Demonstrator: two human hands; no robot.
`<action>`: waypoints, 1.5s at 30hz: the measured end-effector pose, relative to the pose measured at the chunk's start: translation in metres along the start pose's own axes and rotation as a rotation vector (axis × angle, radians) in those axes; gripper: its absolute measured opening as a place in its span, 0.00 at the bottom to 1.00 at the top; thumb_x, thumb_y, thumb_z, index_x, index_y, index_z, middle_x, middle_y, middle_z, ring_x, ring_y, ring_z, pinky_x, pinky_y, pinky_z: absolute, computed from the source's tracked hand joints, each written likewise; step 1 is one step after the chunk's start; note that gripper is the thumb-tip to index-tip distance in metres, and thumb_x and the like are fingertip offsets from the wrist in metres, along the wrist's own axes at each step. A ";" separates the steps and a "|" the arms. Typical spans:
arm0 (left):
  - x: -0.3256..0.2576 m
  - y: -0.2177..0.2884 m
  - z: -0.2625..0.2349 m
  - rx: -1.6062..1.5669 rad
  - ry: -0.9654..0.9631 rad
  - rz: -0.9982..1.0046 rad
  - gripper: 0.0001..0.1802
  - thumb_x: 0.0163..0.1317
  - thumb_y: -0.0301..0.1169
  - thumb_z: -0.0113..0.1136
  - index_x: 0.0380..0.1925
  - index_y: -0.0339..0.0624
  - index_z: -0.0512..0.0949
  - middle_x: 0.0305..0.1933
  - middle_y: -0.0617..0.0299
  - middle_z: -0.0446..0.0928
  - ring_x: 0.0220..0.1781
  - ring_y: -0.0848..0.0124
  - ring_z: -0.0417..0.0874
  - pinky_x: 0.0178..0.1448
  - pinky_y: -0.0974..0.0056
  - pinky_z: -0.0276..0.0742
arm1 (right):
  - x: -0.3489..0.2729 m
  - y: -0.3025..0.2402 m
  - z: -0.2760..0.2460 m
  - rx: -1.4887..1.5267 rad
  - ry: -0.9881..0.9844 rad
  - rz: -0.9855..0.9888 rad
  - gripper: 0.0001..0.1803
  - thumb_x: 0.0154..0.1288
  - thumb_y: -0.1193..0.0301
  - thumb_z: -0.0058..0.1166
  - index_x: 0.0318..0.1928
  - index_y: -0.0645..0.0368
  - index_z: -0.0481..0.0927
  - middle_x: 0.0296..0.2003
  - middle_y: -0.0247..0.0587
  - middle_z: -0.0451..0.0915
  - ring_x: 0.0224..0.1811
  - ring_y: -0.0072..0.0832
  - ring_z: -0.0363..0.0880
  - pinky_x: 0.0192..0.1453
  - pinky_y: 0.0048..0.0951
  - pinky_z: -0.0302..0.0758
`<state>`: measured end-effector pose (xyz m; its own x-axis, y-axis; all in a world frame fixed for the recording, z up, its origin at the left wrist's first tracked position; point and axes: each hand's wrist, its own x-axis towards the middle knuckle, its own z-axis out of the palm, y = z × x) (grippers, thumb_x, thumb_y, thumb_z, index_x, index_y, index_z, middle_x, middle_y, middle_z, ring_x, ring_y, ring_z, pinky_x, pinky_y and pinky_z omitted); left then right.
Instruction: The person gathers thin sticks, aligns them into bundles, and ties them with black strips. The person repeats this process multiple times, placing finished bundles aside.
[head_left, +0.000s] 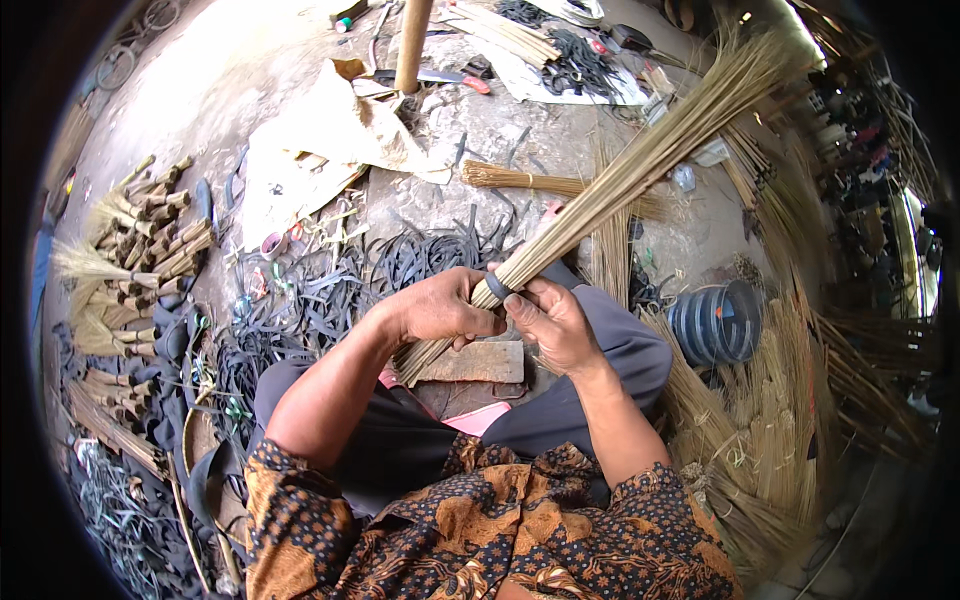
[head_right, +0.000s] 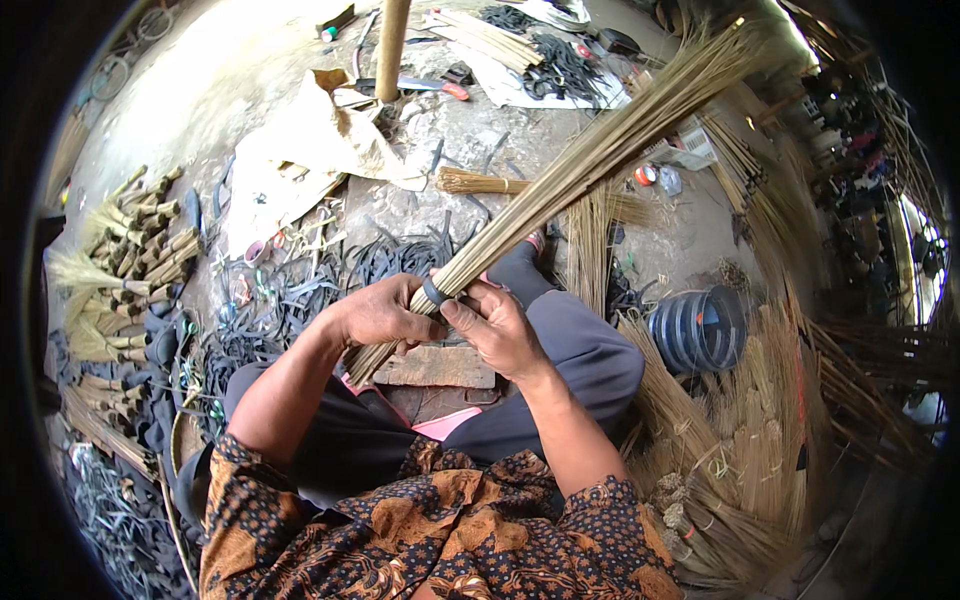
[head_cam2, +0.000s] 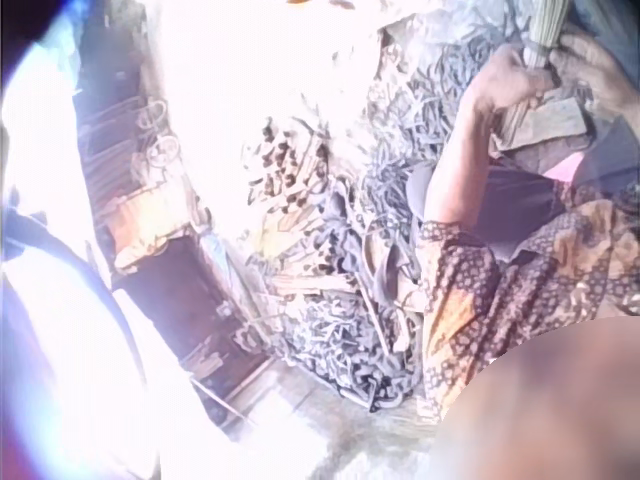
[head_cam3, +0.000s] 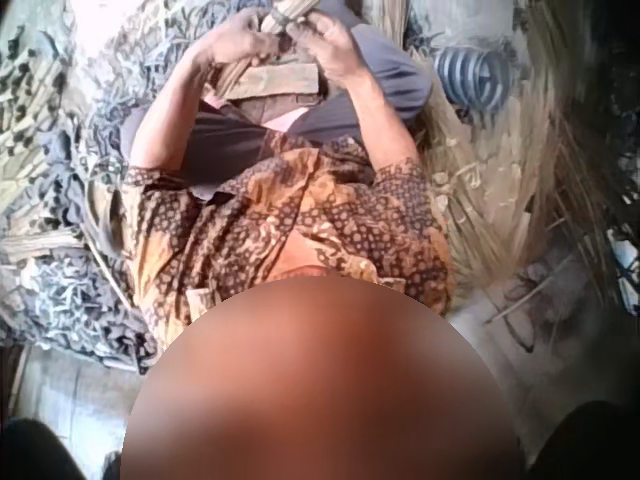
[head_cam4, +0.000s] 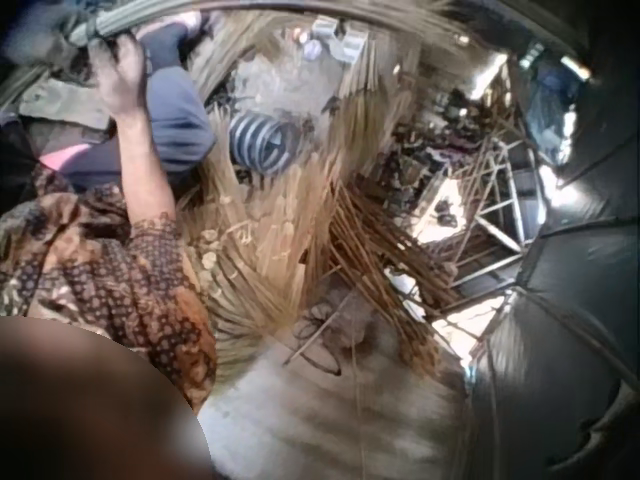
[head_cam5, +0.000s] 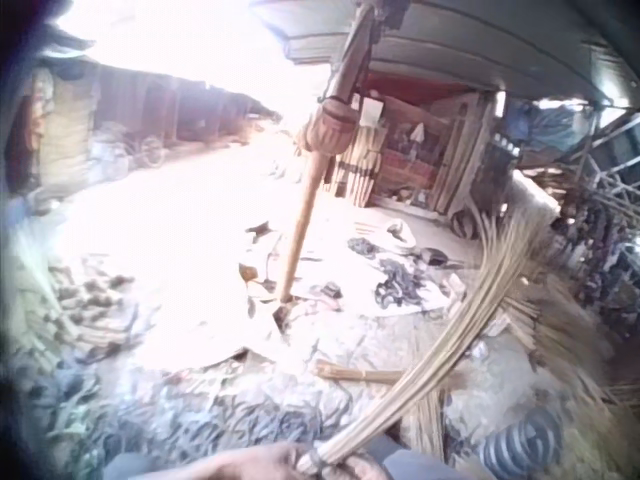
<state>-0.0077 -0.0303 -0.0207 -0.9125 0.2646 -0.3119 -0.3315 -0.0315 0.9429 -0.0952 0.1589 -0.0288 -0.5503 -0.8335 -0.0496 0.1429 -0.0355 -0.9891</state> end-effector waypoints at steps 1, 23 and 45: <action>0.000 -0.002 -0.003 0.001 0.022 -0.051 0.19 0.63 0.30 0.66 0.50 0.30 0.77 0.33 0.55 0.83 0.33 0.69 0.83 0.42 0.58 0.82 | 0.001 0.001 0.000 0.029 -0.030 -0.069 0.19 0.80 0.67 0.58 0.62 0.66 0.79 0.45 0.31 0.83 0.45 0.13 0.78 0.47 0.19 0.76; -0.017 0.006 -0.021 0.388 0.668 0.131 0.28 0.74 0.53 0.61 0.38 0.33 0.81 0.22 0.63 0.72 0.26 0.72 0.69 0.32 0.60 0.67 | -0.057 -0.034 -0.022 -0.399 -0.003 0.037 0.09 0.80 0.70 0.52 0.39 0.60 0.80 0.22 0.24 0.69 0.25 0.11 0.63 0.28 0.22 0.61; -0.006 -0.011 0.004 0.590 0.535 0.185 0.24 0.67 0.44 0.66 0.53 0.36 0.79 0.37 0.43 0.86 0.44 0.43 0.87 0.48 0.46 0.83 | 0.037 -0.083 0.002 -1.461 -0.077 -0.469 0.17 0.68 0.67 0.64 0.54 0.57 0.80 0.39 0.48 0.84 0.39 0.50 0.85 0.42 0.46 0.80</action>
<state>0.0021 -0.0273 -0.0286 -0.9806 -0.1954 -0.0179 -0.1194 0.5220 0.8445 -0.1254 0.1301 0.0518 -0.2648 -0.9293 0.2572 -0.9576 0.2220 -0.1837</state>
